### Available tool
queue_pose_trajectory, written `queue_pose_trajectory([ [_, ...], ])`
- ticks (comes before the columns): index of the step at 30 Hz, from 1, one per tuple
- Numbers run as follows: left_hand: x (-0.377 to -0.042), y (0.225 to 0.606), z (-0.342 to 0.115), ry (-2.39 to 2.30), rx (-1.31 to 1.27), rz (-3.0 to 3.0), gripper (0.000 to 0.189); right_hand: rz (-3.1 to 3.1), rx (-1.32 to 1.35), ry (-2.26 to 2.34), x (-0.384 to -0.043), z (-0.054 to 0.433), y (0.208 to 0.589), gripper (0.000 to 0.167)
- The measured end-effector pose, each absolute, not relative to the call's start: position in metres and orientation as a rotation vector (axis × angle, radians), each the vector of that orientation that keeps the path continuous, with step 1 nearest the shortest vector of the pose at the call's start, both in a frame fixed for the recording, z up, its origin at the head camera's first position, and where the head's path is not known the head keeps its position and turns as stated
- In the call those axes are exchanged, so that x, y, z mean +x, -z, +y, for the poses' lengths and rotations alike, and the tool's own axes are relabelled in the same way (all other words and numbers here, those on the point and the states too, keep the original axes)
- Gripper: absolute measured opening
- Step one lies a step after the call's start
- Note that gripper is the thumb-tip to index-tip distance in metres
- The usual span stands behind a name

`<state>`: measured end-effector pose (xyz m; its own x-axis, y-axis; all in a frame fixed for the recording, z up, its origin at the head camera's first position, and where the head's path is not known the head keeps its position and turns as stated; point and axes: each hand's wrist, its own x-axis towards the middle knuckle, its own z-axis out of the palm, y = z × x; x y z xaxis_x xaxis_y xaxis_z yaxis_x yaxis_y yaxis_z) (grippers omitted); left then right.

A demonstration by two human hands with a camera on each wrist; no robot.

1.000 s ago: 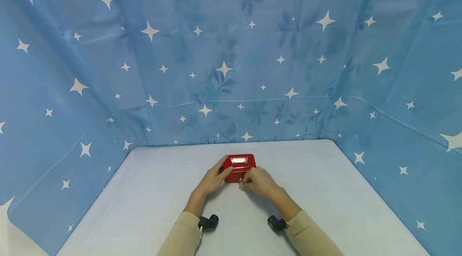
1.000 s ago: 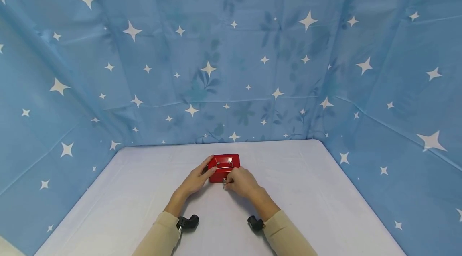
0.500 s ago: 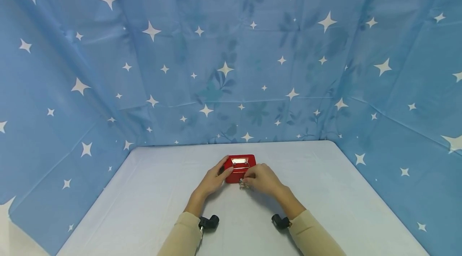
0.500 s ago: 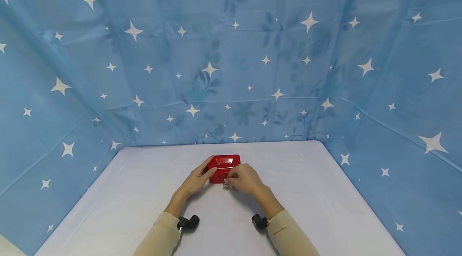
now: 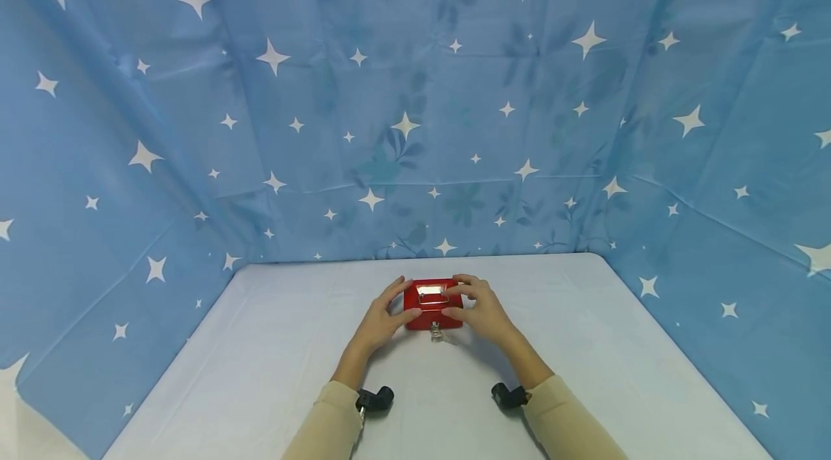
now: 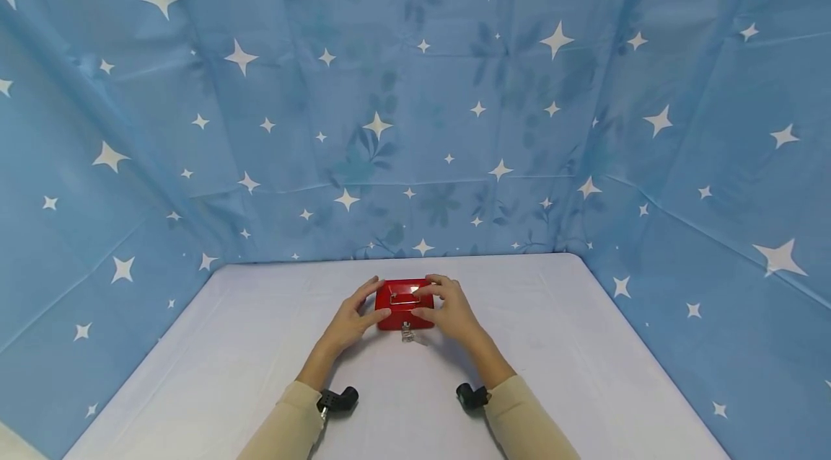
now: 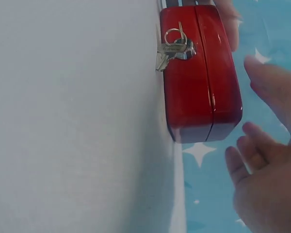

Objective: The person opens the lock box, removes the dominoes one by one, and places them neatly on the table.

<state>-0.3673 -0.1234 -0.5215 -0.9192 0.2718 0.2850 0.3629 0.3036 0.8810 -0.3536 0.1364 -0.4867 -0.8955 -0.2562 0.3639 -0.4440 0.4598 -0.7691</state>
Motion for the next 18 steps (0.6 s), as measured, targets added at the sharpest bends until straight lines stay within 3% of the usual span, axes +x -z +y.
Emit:
queue_pose_trajectory([
  [8, -0.368, 0.523, -0.123, 1.763, -0.651, -2.482, 0.052, -2.517, 0.653, -1.658, -0.365, 0.148, 0.5, 0.039],
  [18, -0.369, 0.524, -0.126, 1.764, -0.657, -2.479, 0.04, -2.52, 0.586, -1.794, -0.378, 0.143, 0.505, 0.028],
])
